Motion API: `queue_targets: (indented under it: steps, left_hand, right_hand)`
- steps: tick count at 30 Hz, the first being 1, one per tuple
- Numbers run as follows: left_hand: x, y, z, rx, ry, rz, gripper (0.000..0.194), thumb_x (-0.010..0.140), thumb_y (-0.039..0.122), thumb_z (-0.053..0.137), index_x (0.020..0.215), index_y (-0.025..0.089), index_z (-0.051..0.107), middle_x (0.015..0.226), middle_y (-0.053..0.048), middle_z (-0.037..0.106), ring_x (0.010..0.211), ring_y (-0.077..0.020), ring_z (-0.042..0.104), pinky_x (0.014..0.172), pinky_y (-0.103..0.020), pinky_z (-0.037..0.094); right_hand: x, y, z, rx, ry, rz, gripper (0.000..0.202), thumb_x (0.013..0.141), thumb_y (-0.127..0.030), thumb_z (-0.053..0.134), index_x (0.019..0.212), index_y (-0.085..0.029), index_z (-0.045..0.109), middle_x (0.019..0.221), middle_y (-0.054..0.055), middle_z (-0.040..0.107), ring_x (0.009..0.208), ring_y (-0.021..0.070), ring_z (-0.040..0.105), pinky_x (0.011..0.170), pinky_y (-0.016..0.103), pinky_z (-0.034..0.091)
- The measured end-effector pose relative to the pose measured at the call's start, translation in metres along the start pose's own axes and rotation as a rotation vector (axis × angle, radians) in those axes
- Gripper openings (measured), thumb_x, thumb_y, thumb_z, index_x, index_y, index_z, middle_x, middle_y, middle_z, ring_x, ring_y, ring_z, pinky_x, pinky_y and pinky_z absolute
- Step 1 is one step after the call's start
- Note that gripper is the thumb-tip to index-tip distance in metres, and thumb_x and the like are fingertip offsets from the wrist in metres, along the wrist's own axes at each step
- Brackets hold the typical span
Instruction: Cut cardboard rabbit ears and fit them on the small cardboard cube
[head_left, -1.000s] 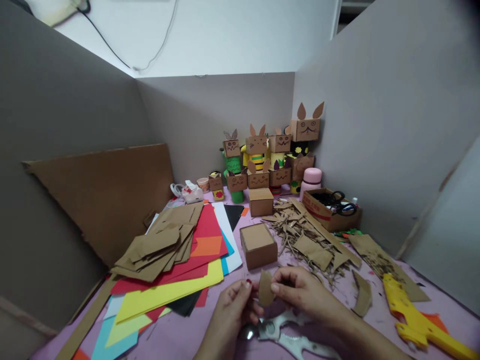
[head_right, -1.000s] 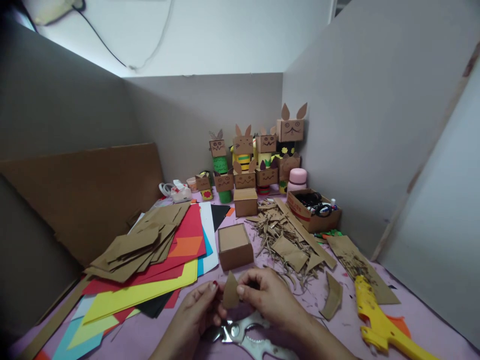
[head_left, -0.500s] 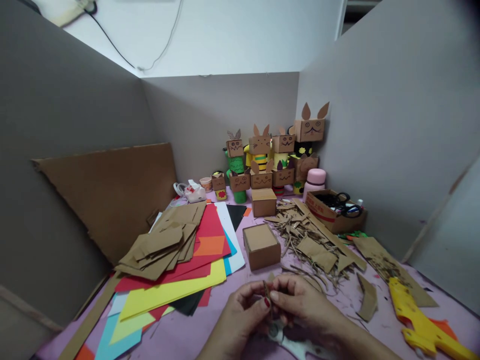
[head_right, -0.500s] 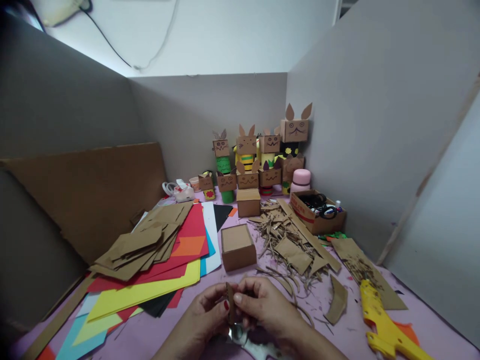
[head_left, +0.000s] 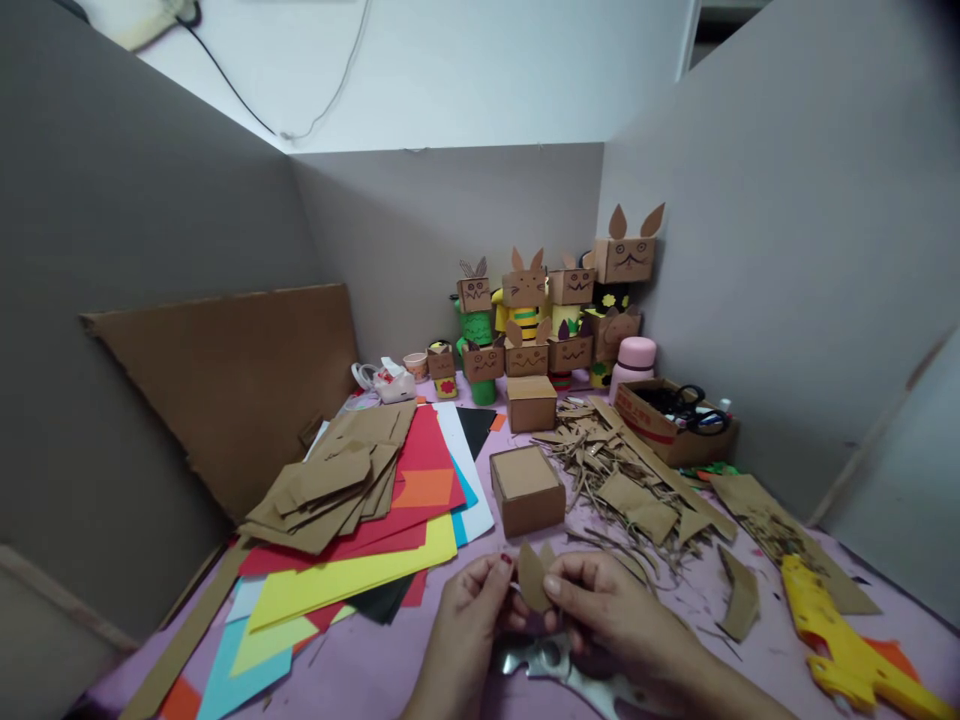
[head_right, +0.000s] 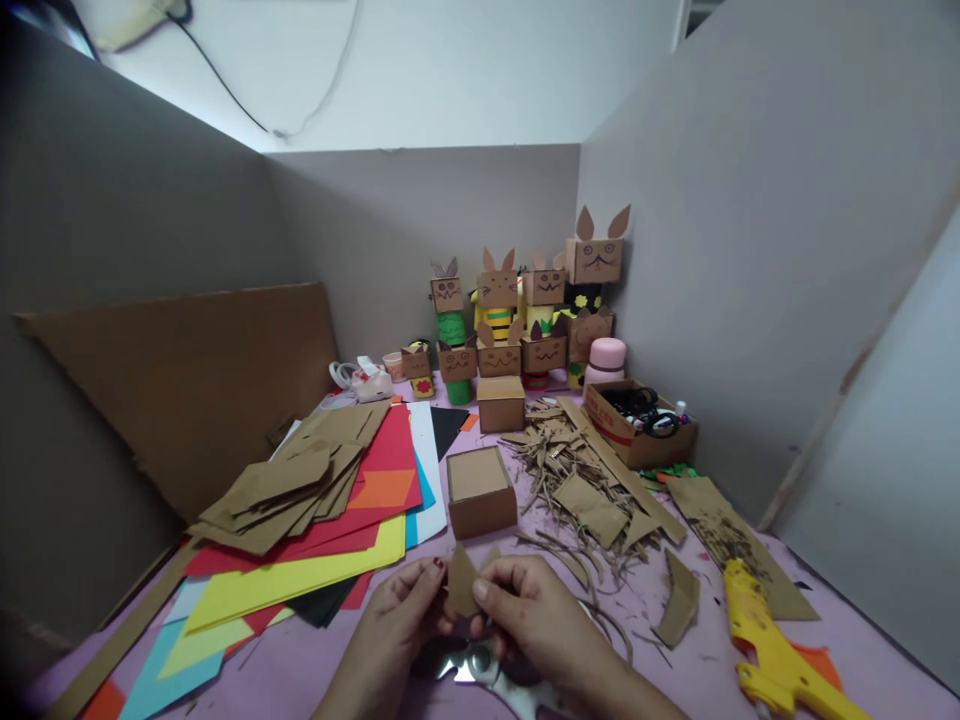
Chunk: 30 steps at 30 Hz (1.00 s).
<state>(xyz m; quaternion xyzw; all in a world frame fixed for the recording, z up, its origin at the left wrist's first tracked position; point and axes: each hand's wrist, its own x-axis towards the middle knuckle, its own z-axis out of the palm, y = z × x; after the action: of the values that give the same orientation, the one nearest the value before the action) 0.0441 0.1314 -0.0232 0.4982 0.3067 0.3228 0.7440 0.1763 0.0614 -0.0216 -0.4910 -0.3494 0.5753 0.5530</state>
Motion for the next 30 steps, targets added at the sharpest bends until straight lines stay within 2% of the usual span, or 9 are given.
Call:
queue_targets:
  steps: [5, 11, 13, 15, 18, 21, 26, 30]
  left_hand:
    - [0.001, -0.003, -0.002, -0.065, 0.013, -0.03, 0.037, 0.069, 0.05, 0.066, 0.07, 0.013, 0.063, 0.051, 0.002, 0.057, 0.046, -0.0097, 0.053, 0.049, -0.02, 0.042]
    - [-0.004, 0.004, 0.002, 0.023, -0.043, -0.045, 0.031, 0.063, 0.04, 0.075, 0.072, 0.012, 0.063, 0.053, 0.001, 0.06, 0.049, -0.0113, 0.056, 0.053, -0.022, 0.045]
    - [-0.003, 0.007, 0.002, 0.026, 0.008, -0.013, 0.031, 0.06, 0.039, 0.076, 0.068, 0.012, 0.062, 0.053, 0.002, 0.059, 0.046, -0.0081, 0.053, 0.049, -0.019, 0.042]
    - [-0.002, 0.009, 0.002, 0.007, 0.092, 0.005, 0.031, 0.059, 0.039, 0.077, 0.067, 0.014, 0.06, 0.053, 0.004, 0.058, 0.044, -0.0065, 0.052, 0.044, -0.016, 0.038]
    - [0.001, 0.01, 0.0, -0.037, 0.18, 0.008, 0.032, 0.058, 0.039, 0.076, 0.069, 0.016, 0.057, 0.055, 0.005, 0.058, 0.043, -0.0073, 0.055, 0.041, -0.015, 0.036]
    - [0.004, 0.009, -0.004, -0.052, 0.211, 0.044, 0.034, 0.058, 0.041, 0.075, 0.068, 0.016, 0.054, 0.057, 0.003, 0.062, 0.042, -0.0084, 0.057, 0.038, -0.015, 0.036]
    - [0.006, 0.015, -0.01, -0.077, 0.273, 0.102, 0.033, 0.06, 0.038, 0.074, 0.069, 0.016, 0.052, 0.059, 0.002, 0.066, 0.044, -0.0087, 0.059, 0.039, -0.014, 0.038]
    - [0.004, 0.027, -0.011, -0.105, 0.325, 0.138, 0.031, 0.059, 0.03, 0.076, 0.074, 0.016, 0.054, 0.058, 0.004, 0.065, 0.047, -0.0077, 0.06, 0.043, -0.014, 0.041]
  right_hand:
    - [-0.001, 0.0, 0.002, -0.048, 0.039, 0.005, 0.041, 0.064, -0.054, 0.068, 0.061, -0.015, 0.056, 0.041, -0.008, 0.049, 0.028, 0.0004, 0.029, 0.029, 0.015, 0.016]
    - [0.0, -0.002, -0.001, -0.152, 0.062, -0.03, 0.039, 0.068, -0.055, 0.062, 0.059, -0.017, 0.053, 0.042, -0.008, 0.046, 0.031, 0.0036, 0.029, 0.032, 0.019, 0.018]
    - [-0.003, -0.009, -0.007, -0.334, 0.092, -0.13, 0.036, 0.074, -0.047, 0.06, 0.055, -0.017, 0.055, 0.045, -0.006, 0.045, 0.039, 0.006, 0.035, 0.039, 0.02, 0.023]
    - [-0.01, -0.02, -0.014, -0.673, 0.091, -0.223, 0.029, 0.077, -0.035, 0.058, 0.054, -0.017, 0.057, 0.049, -0.005, 0.046, 0.048, 0.0087, 0.04, 0.046, 0.022, 0.027]
    - [-0.025, -0.038, -0.02, -1.166, -0.009, -0.13, 0.006, 0.066, -0.026, 0.067, 0.066, -0.021, 0.064, 0.061, -0.001, 0.062, 0.058, 0.0142, 0.052, 0.05, 0.023, 0.03]
    - [-0.036, -0.041, -0.023, -1.52, -0.061, -0.114, 0.018, 0.057, -0.012, 0.066, 0.072, -0.022, 0.065, 0.077, 0.003, 0.07, 0.064, 0.0194, 0.061, 0.05, 0.023, 0.032]
    - [-0.029, -0.007, -0.03, -1.835, -0.103, -0.294, 0.032, 0.064, -0.002, 0.053, 0.086, -0.023, 0.062, 0.086, 0.005, 0.073, 0.076, 0.0262, 0.068, 0.054, 0.026, 0.041]
    - [-0.023, 0.003, -0.029, -1.896, -0.131, -0.248, 0.03, 0.067, -0.006, 0.056, 0.088, -0.026, 0.063, 0.087, 0.007, 0.072, 0.076, 0.0277, 0.069, 0.053, 0.027, 0.041]
